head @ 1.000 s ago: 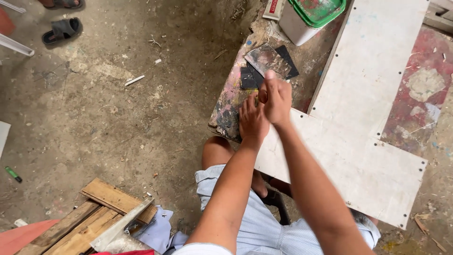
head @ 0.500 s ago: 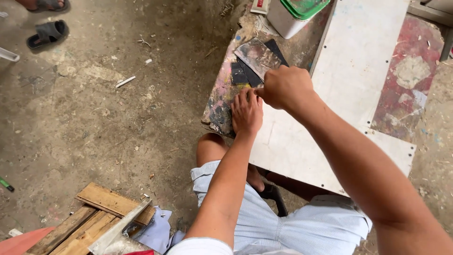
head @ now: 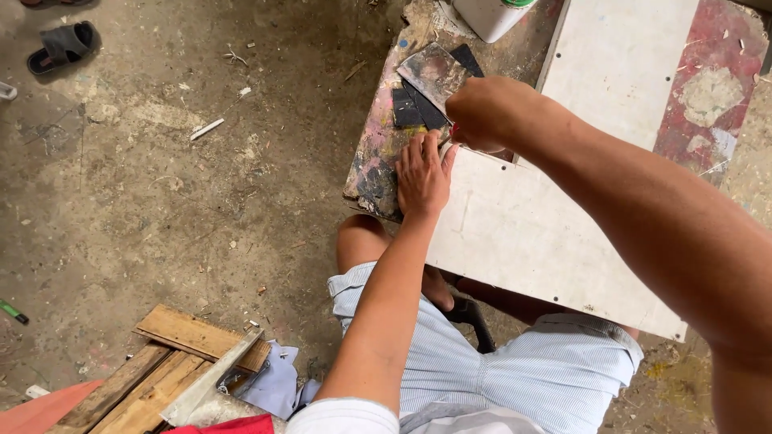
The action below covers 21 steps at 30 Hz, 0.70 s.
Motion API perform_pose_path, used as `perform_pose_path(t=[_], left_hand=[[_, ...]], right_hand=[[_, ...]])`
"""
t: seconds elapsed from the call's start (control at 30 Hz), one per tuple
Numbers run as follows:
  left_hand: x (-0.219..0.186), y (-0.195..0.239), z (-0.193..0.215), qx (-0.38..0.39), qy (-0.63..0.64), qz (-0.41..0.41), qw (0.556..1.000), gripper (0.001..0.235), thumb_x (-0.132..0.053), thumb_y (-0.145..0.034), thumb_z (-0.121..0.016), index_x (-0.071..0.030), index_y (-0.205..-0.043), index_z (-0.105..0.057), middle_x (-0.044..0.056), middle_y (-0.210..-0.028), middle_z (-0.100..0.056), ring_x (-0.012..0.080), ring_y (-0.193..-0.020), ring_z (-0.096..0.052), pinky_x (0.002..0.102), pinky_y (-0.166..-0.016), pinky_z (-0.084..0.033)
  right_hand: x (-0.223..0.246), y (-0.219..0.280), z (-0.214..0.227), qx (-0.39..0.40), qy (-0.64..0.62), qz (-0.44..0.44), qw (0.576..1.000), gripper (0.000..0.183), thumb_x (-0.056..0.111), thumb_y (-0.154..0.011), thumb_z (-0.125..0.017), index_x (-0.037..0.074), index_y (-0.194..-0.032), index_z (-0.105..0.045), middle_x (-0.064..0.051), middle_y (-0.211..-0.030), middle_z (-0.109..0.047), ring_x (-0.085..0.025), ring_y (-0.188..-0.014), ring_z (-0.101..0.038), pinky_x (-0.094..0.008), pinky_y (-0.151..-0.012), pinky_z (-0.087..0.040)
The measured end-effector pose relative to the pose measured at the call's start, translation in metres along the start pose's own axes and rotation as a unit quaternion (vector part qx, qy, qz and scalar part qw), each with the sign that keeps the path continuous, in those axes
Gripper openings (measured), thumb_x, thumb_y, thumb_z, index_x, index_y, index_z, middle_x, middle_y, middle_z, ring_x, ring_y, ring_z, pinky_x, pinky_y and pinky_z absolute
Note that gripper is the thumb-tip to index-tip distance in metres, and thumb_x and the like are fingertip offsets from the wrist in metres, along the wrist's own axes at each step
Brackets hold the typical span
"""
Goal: The person is preparing and attaching small metal plates to a surface, using a putty knife and screwdriver to clean and position them.
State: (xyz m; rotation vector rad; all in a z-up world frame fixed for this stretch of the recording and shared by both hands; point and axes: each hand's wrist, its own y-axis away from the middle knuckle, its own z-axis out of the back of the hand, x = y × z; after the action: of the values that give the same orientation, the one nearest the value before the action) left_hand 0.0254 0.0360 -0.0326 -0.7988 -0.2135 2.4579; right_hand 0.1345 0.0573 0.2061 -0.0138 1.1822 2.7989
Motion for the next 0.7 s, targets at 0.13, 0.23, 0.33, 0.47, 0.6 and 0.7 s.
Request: perform_pose_path(t=[0.13,0.23,0.33,0.47,0.6,0.7], left_hand=[[0.005,0.002,0.001,0.122,0.017,0.008,0.992,0.022,-0.028,-0.106,-0.048,-0.014,-0.119,-0.06,0.014,-0.145,-0.054,0.0369,-0.127,-0.057,0.052,-0.1,-0.05],[0.008,0.003,-0.007,0.148,0.015,0.043,0.988,0.042,-0.025,-0.104,-0.051,-0.013,-0.144,-0.05,0.016,-0.15,-0.051,0.0389,-0.141,-0.047,0.056,-0.117,-0.037],[0.012,0.009,-0.016,0.102,-0.012,-0.001,0.995,0.042,-0.024,-0.104,-0.056,-0.008,-0.143,-0.053,0.02,-0.15,-0.052,0.0381,-0.137,-0.05,0.052,-0.116,-0.042],[0.0,0.001,0.002,0.072,-0.003,-0.011,0.997,0.023,-0.025,-0.101,-0.063,-0.016,-0.121,-0.057,0.006,-0.131,-0.06,0.0319,-0.115,-0.06,0.047,-0.088,-0.051],[0.001,0.0,0.001,0.04,-0.012,-0.018,0.999,0.027,-0.037,-0.106,-0.053,-0.018,-0.124,-0.056,0.01,-0.131,-0.064,0.0325,-0.115,-0.064,0.046,-0.083,-0.054],[0.0,-0.001,0.008,0.042,-0.011,-0.013,0.999,0.035,-0.042,-0.105,-0.054,-0.02,-0.132,-0.055,0.01,-0.132,-0.064,0.0311,-0.116,-0.065,0.044,-0.083,-0.054]], right_hand=[[0.005,-0.016,-0.031,-0.07,0.205,0.077,0.973,0.031,0.004,-0.106,-0.056,0.012,-0.076,-0.061,0.006,-0.057,-0.04,-0.004,-0.045,-0.038,-0.019,-0.036,-0.042],[0.002,-0.016,-0.039,-0.181,0.087,0.124,0.972,0.035,0.037,-0.102,-0.065,0.01,-0.124,-0.06,-0.004,-0.068,-0.068,-0.014,-0.052,-0.065,-0.029,-0.043,-0.061],[0.011,0.0,-0.04,-0.18,0.011,-0.065,0.981,0.074,0.078,-0.106,-0.038,0.01,-0.083,-0.057,0.006,-0.054,-0.036,-0.009,-0.039,-0.036,-0.026,-0.033,-0.036],[0.011,0.006,-0.026,-0.132,-0.025,-0.132,0.982,0.079,0.067,-0.111,-0.049,0.008,-0.057,-0.055,0.002,-0.056,-0.049,-0.015,-0.045,-0.048,-0.03,-0.04,-0.041],[0.005,0.005,-0.009,-0.039,-0.039,-0.126,0.99,0.068,0.063,-0.11,-0.048,0.006,-0.077,-0.065,0.001,-0.066,-0.051,-0.015,-0.057,-0.054,-0.031,-0.05,-0.055],[0.0,0.0,-0.005,-0.028,-0.031,-0.099,0.994,0.064,0.061,-0.107,-0.052,0.004,-0.085,-0.069,-0.003,-0.073,-0.06,-0.02,-0.067,-0.061,-0.036,-0.057,-0.059]])
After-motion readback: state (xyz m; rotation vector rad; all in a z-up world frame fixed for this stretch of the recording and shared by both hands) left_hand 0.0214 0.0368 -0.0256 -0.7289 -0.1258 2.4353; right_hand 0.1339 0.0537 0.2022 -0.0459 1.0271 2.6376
